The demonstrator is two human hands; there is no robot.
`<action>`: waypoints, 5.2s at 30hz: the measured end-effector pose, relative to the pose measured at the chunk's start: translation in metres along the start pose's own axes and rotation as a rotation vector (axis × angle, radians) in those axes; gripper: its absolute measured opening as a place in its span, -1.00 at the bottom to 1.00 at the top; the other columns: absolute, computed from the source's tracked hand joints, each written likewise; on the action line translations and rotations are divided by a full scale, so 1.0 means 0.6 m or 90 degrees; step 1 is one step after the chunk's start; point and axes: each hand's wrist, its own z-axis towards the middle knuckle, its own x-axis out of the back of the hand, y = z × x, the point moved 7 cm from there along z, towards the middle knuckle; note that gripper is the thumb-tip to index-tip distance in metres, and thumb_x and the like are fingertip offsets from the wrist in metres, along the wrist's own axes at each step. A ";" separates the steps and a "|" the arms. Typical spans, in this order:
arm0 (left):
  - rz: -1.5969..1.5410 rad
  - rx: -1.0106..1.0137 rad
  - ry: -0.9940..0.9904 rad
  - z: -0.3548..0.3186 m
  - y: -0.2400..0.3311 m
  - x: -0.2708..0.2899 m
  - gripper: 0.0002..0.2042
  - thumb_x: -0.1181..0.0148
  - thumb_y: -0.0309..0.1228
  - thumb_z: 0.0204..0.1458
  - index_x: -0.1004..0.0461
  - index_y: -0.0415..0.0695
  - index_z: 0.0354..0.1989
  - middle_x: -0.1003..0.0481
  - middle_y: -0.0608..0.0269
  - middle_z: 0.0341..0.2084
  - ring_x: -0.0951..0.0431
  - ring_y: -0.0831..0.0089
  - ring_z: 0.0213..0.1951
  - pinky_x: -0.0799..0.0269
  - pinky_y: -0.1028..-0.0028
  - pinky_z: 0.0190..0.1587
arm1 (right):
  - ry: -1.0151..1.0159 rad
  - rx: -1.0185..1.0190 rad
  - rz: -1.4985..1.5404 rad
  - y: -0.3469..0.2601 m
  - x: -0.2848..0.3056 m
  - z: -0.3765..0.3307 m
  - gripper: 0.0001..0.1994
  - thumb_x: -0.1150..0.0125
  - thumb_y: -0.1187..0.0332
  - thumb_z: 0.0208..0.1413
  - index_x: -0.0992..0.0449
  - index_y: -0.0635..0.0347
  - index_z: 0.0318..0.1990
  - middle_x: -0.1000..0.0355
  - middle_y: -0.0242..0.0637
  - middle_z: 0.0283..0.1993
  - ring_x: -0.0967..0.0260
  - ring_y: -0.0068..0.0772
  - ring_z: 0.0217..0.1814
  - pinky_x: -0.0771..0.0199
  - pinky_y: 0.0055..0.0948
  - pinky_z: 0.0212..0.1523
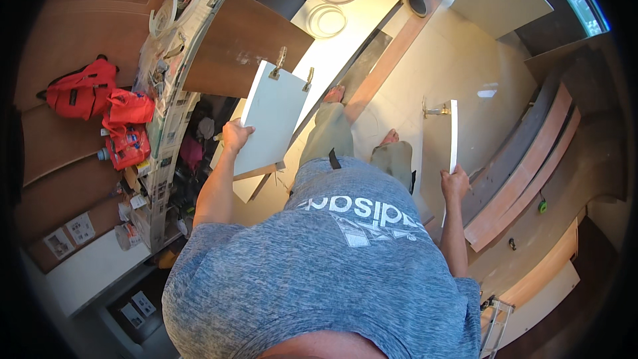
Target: The person assembles a white wall cabinet by fitting a door panel and a trim strip. They use a hammer to secure the trim and adjust the door alignment. The person moves around the room to retrieve parts and tools during the process.
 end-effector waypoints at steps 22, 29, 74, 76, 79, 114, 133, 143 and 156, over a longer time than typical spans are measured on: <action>-0.086 -0.069 -0.095 0.574 -0.026 -0.170 -0.65 -0.43 -0.28 -0.08 -0.65 -0.14 -0.10 -0.65 -0.09 -0.27 -0.67 0.02 -0.20 -0.54 0.24 -0.05 | -0.161 -0.080 0.054 -0.368 -0.046 -0.026 -0.70 -0.36 0.43 -0.02 -0.62 0.21 -0.07 -0.63 -0.06 -0.30 -0.64 -0.19 -0.25 -0.54 -0.29 -0.17; -0.067 -0.106 -0.079 0.648 -0.042 -0.180 -0.67 -0.42 -0.33 -0.07 -0.64 -0.18 -0.12 -0.66 -0.08 -0.27 -0.69 0.13 -0.24 -0.54 0.30 -0.07 | -0.171 -0.027 0.043 -0.441 -0.075 -0.019 -0.67 -0.36 0.44 0.00 -0.59 0.16 -0.02 -0.62 -0.04 -0.27 -0.65 -0.10 -0.20 -0.56 -0.28 -0.18; 0.009 -0.414 -0.167 0.243 0.214 -0.053 -0.62 -0.25 -0.57 -0.13 -0.61 0.02 -0.07 -0.64 0.09 -0.33 -0.65 0.07 -0.28 -0.56 0.16 -0.22 | -0.338 0.846 -0.232 -1.010 -0.312 -0.048 -0.83 -0.19 0.41 -0.01 -0.61 0.14 -0.24 -0.59 -0.18 -0.46 -0.61 -0.11 -0.42 -0.61 -0.20 -0.38; 0.024 -0.386 -0.134 0.256 0.181 -0.061 -0.65 -0.28 -0.51 -0.12 -0.62 0.02 -0.08 -0.63 0.09 -0.40 -0.64 0.07 -0.36 -0.56 0.17 -0.28 | -0.379 0.814 -0.281 -1.022 -0.336 -0.058 -0.77 -0.20 0.39 0.01 -0.59 0.16 -0.14 -0.62 -0.14 -0.27 -0.63 -0.09 -0.20 -0.64 -0.20 -0.21; 0.015 -0.325 -0.089 0.279 0.132 -0.071 -0.70 -0.32 -0.43 -0.08 -0.65 0.00 -0.10 -0.64 0.09 -0.45 -0.65 0.09 -0.43 -0.58 0.19 -0.33 | -0.058 0.934 0.030 -1.055 -0.245 -0.095 -0.70 -0.18 0.43 0.02 -0.55 0.21 -0.05 -0.55 -0.10 -0.02 -0.55 -0.05 0.04 -0.60 -0.22 -0.03; -0.082 -0.066 -0.098 0.601 -0.070 -0.168 -0.63 -0.46 -0.23 -0.09 -0.66 -0.12 -0.11 -0.67 0.01 -0.34 -0.67 0.12 -0.24 -0.53 0.27 -0.05 | -0.427 0.058 -0.101 -0.426 -0.263 0.030 -0.65 -0.26 0.25 0.08 -0.63 0.24 -0.02 -0.63 -0.03 -0.10 -0.60 -0.01 -0.04 -0.56 -0.20 0.06; 0.091 -0.120 0.158 0.553 -0.030 -0.144 -0.58 -0.38 -0.47 -0.02 -0.54 -0.15 0.08 -0.50 0.06 -0.06 -0.46 0.06 0.06 -0.42 0.21 0.14 | -0.382 -0.047 0.009 -0.415 -0.267 0.008 -0.66 -0.29 0.26 0.10 -0.63 0.23 -0.02 -0.64 -0.07 -0.09 -0.62 -0.11 -0.05 -0.56 -0.24 0.06; 0.030 -0.109 0.013 0.493 -0.024 -0.141 -0.41 -0.41 -0.41 -0.05 -0.43 -0.25 0.22 -0.42 -0.18 0.10 -0.40 -0.06 0.18 -0.29 0.17 0.30 | -0.259 -0.136 0.133 -0.277 -0.267 -0.074 -0.66 -0.32 0.20 0.06 -0.66 0.20 -0.07 -0.63 -0.04 -0.14 -0.61 -0.05 -0.06 -0.56 -0.22 0.04; 0.264 -0.242 -0.473 0.202 0.127 -0.250 -0.02 -0.15 0.39 -0.03 -0.38 -0.36 0.26 -0.51 -0.23 0.10 -0.49 -0.02 0.19 -0.36 0.19 0.25 | -0.294 -0.498 0.627 -0.158 -0.415 -0.297 -0.30 -0.23 -0.02 0.05 -0.46 0.47 0.16 -0.53 0.03 0.04 -0.52 -0.14 0.10 -0.58 -0.18 -0.07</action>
